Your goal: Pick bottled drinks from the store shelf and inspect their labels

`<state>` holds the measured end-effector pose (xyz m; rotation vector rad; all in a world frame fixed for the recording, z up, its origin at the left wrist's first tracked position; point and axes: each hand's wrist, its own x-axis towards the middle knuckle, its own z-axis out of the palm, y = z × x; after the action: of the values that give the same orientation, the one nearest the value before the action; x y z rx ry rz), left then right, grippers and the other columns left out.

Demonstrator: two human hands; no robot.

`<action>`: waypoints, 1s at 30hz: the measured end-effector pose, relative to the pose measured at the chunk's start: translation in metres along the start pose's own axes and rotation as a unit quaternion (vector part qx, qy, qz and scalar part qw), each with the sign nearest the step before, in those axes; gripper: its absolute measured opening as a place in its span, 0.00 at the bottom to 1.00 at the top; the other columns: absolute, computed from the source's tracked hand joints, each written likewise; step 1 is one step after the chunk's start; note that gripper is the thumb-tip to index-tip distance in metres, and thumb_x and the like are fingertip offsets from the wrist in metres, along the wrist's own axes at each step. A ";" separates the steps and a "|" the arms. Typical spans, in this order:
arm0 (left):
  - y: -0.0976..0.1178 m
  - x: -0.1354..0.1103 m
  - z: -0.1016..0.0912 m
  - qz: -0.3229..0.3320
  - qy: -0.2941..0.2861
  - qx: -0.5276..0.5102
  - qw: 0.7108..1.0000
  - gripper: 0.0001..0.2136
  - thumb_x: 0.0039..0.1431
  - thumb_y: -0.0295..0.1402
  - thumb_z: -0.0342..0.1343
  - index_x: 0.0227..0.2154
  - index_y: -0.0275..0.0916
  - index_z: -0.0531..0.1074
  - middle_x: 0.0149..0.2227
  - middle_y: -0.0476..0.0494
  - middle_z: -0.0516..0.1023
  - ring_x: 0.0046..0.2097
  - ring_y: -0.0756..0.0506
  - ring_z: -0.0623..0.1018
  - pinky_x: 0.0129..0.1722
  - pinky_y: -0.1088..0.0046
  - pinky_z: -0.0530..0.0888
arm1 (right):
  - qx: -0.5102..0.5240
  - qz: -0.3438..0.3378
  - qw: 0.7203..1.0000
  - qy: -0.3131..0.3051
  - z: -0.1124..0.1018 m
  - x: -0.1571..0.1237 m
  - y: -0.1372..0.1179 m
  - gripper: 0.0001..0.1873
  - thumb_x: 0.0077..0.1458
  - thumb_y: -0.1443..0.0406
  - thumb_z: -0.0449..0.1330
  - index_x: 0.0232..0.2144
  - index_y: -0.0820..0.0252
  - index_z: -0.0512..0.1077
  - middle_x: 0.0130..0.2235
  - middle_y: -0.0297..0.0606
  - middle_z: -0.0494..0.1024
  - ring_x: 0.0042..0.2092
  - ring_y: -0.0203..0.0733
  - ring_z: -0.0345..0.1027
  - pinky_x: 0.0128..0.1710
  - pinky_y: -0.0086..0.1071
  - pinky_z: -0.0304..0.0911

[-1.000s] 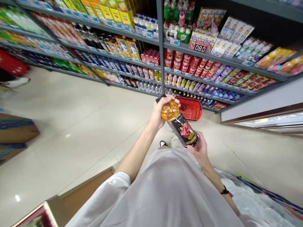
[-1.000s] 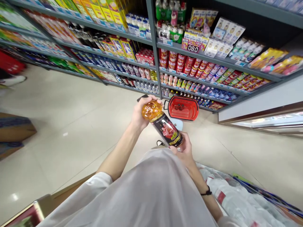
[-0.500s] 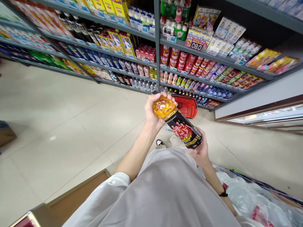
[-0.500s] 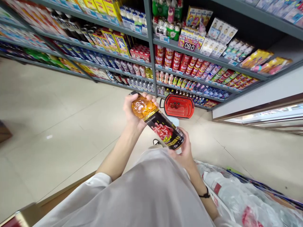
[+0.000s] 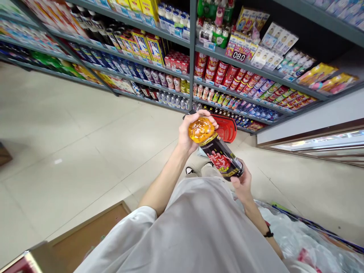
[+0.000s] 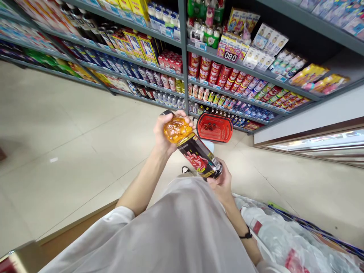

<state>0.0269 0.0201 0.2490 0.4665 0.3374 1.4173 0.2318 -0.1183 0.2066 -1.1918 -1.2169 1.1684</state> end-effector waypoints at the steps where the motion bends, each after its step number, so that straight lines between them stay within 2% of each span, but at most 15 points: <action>1: 0.001 -0.001 0.000 0.002 -0.004 0.001 1.000 0.14 0.56 0.42 0.63 0.35 0.35 0.76 0.30 0.44 0.77 0.41 0.41 0.83 0.50 0.60 0.82 | -0.027 -0.025 0.999 0.001 -0.001 0.000 0.000 0.37 0.53 0.45 0.72 0.57 0.60 0.71 0.51 0.50 0.79 0.50 0.54 0.77 0.50 0.43 0.76; 5: 0.007 -0.005 -0.001 0.011 -0.003 0.002 1.000 0.14 0.56 0.43 0.63 0.35 0.35 0.77 0.31 0.44 0.78 0.38 0.43 0.82 0.50 0.62 0.82 | -0.134 -0.127 0.983 -0.021 -0.008 0.002 0.004 0.40 0.51 0.58 0.76 0.63 0.59 0.68 0.56 0.48 0.78 0.55 0.51 0.75 0.56 0.40 0.73; 9: 0.011 -0.009 -0.004 0.017 0.002 -0.003 1.000 0.14 0.55 0.43 0.64 0.34 0.35 0.78 0.32 0.44 0.79 0.39 0.42 0.83 0.49 0.63 0.83 | -0.225 -0.220 0.949 -0.016 -0.011 0.006 0.007 0.46 0.49 0.65 0.77 0.67 0.56 0.66 0.58 0.47 0.76 0.56 0.51 0.75 0.57 0.41 0.73; 12: 0.010 -0.011 -0.006 0.007 0.035 -0.008 0.999 0.13 0.56 0.43 0.63 0.32 0.36 0.76 0.33 0.43 0.79 0.41 0.41 0.84 0.48 0.62 0.83 | -0.270 -0.284 0.920 -0.003 -0.007 0.008 0.005 0.49 0.48 0.68 0.78 0.69 0.55 0.64 0.56 0.48 0.76 0.54 0.53 0.75 0.54 0.45 0.75; 15: 0.011 -0.012 -0.007 0.003 0.069 -0.026 0.997 0.14 0.59 0.45 0.60 0.31 0.37 0.74 0.32 0.43 0.79 0.41 0.40 0.84 0.47 0.62 0.84 | -0.298 -0.324 0.898 0.004 0.000 0.009 0.001 0.50 0.47 0.69 0.78 0.69 0.56 0.64 0.53 0.50 0.76 0.52 0.55 0.75 0.50 0.48 0.76; 19: 0.016 -0.015 -0.008 0.016 0.072 -0.044 0.996 0.14 0.60 0.45 0.60 0.30 0.37 0.74 0.31 0.44 0.78 0.40 0.42 0.84 0.46 0.64 0.84 | -0.327 -0.365 0.872 0.010 0.009 0.009 -0.007 0.50 0.49 0.68 0.78 0.70 0.56 0.63 0.52 0.52 0.76 0.50 0.56 0.75 0.46 0.49 0.78; 25: 0.017 -0.019 -0.015 0.003 0.072 -0.057 0.996 0.13 0.61 0.43 0.58 0.30 0.37 0.73 0.32 0.43 0.77 0.39 0.42 0.83 0.44 0.64 0.84 | -0.385 -0.414 0.825 -0.010 0.005 0.009 -0.007 0.50 0.50 0.69 0.77 0.71 0.60 0.61 0.56 0.59 0.74 0.54 0.61 0.74 0.48 0.54 0.76; 27: 0.016 -0.021 -0.017 0.002 0.093 -0.069 0.993 0.15 0.62 0.45 0.57 0.28 0.38 0.70 0.30 0.44 0.75 0.36 0.44 0.82 0.42 0.66 0.83 | -0.378 -0.415 0.827 -0.015 0.004 0.006 -0.002 0.51 0.49 0.69 0.77 0.72 0.58 0.61 0.56 0.57 0.74 0.55 0.61 0.73 0.49 0.54 0.76; 28: 0.016 -0.022 -0.017 0.005 0.106 -0.078 0.991 0.16 0.63 0.45 0.57 0.27 0.39 0.69 0.29 0.45 0.74 0.35 0.46 0.81 0.41 0.68 0.83 | -0.363 -0.405 0.839 -0.010 0.005 0.004 0.000 0.52 0.48 0.69 0.78 0.71 0.55 0.61 0.56 0.55 0.74 0.55 0.60 0.73 0.50 0.54 0.75; 30: 0.017 -0.023 -0.018 0.019 0.119 -0.101 0.988 0.16 0.63 0.45 0.56 0.26 0.39 0.67 0.28 0.46 0.73 0.32 0.48 0.79 0.38 0.71 0.82 | -0.305 -0.329 0.894 0.009 0.009 0.000 0.002 0.54 0.46 0.66 0.79 0.70 0.51 0.61 0.57 0.51 0.74 0.56 0.58 0.72 0.53 0.53 0.74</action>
<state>0.0003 0.0005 0.2406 0.1388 0.3747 1.5311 0.2230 -0.1184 0.2043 -1.0701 -1.8571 0.2615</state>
